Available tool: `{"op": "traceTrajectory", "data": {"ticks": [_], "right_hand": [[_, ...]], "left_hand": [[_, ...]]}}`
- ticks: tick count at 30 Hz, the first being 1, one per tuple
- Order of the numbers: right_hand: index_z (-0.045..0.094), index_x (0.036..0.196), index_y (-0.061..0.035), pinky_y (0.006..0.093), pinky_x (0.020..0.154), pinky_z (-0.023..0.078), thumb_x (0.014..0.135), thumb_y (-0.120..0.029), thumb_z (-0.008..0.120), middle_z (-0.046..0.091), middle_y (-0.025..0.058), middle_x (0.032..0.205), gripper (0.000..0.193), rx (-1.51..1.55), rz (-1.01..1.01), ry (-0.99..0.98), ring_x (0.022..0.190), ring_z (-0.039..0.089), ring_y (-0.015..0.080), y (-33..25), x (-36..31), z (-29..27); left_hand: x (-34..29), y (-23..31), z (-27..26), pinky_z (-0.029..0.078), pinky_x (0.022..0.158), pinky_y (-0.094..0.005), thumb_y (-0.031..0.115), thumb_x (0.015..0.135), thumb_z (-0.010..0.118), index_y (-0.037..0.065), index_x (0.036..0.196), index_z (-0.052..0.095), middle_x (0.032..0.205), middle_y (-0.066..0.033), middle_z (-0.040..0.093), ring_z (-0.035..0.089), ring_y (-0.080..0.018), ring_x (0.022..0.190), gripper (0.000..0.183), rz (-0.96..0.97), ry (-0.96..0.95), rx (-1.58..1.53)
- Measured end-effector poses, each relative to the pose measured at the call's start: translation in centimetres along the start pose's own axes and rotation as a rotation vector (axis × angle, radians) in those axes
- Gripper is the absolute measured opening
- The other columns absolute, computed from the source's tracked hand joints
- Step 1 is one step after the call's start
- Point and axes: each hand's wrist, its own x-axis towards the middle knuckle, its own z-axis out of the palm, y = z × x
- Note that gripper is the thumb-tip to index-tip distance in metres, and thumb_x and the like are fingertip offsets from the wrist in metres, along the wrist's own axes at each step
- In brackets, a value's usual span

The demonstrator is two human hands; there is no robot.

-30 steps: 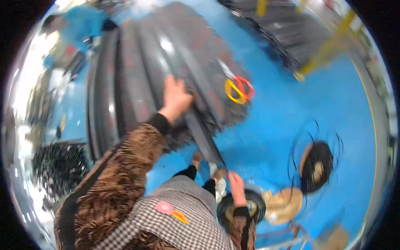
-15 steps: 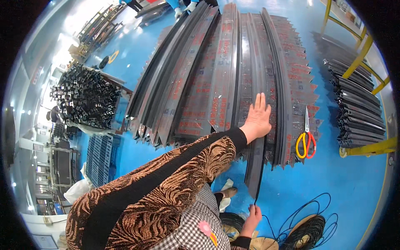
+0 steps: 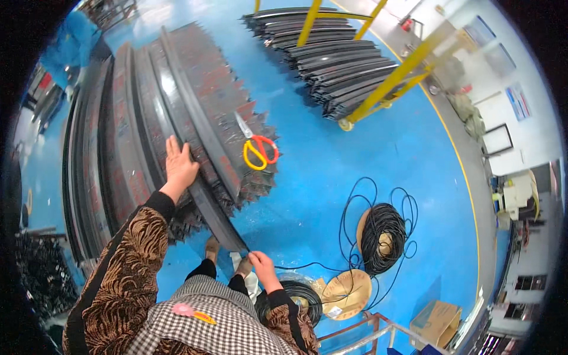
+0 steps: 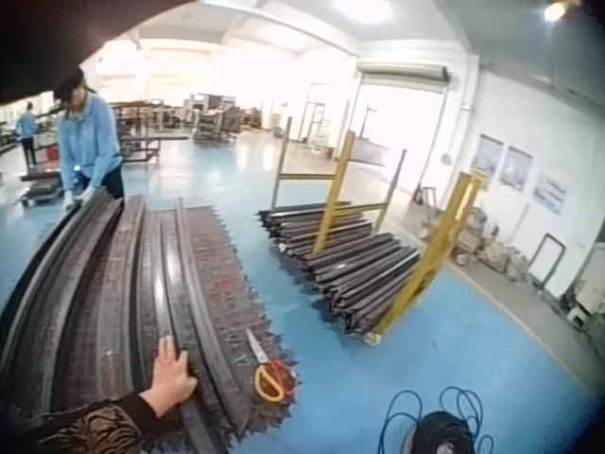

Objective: The person is attaching rubber seals to long metal profiles and cutting them to size with scissors.

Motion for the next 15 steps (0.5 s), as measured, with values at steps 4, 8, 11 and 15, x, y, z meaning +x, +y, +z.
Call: {"op": "traceTrajectory", "data": {"ticks": [4, 8, 11, 15], "right_hand": [[0.064, 0.093, 0.0008, 0.0264, 0.066, 0.045, 0.085, -0.016, 0.058, 0.065, 0.0063, 0.083, 0.02, -0.121, -0.01, -0.024, 0.072, 0.057, 0.0174, 2.2, -2.9, -2.2], [0.065, 0.094, -0.0003, 0.0288, 0.068, 0.046, 0.082, -0.015, 0.06, 0.066, 0.0087, 0.087, 0.02, -0.228, -0.158, 0.045, 0.075, 0.059, 0.0222, 0.0, -0.7, 0.6], [0.064, 0.093, -0.0002, 0.0291, 0.068, 0.046, 0.082, -0.015, 0.061, 0.066, 0.0089, 0.088, 0.019, -0.127, -0.165, 0.056, 0.075, 0.059, 0.0232, -1.6, -0.3, 1.4], [0.063, 0.093, 0.0013, 0.0286, 0.066, 0.046, 0.082, -0.015, 0.06, 0.065, 0.0102, 0.082, 0.02, -0.215, -0.175, 0.13, 0.071, 0.06, 0.023, 0.1, -2.8, 0.1]], "left_hand": [[-0.5, -0.7, -0.4, 0.031, 0.099, -0.0474, 0.02, 0.068, 0.057, -0.003, 0.118, 0.048, 0.142, -0.0329, 0.018, 0.017, -0.0472, 0.133, 0.056, -0.031, -0.003, 0.018], [0.3, -0.9, -0.8, 0.031, 0.1, -0.0471, 0.022, 0.071, 0.058, -0.001, 0.12, 0.047, 0.143, -0.0313, 0.014, 0.013, -0.0455, 0.134, 0.056, -0.02, -0.078, 0.074], [0.3, -0.2, -1.6, 0.031, 0.101, -0.0469, 0.025, 0.073, 0.06, 0.0, 0.123, 0.045, 0.144, -0.0308, 0.011, 0.012, -0.0455, 0.134, 0.058, -0.061, -0.16, 0.086], [0.0, -1.2, 0.0, 0.034, 0.097, -0.0475, 0.022, 0.07, 0.057, -0.002, 0.115, 0.049, 0.142, -0.0335, 0.016, 0.015, -0.0482, 0.133, 0.051, -0.029, -0.055, 0.097]]}}
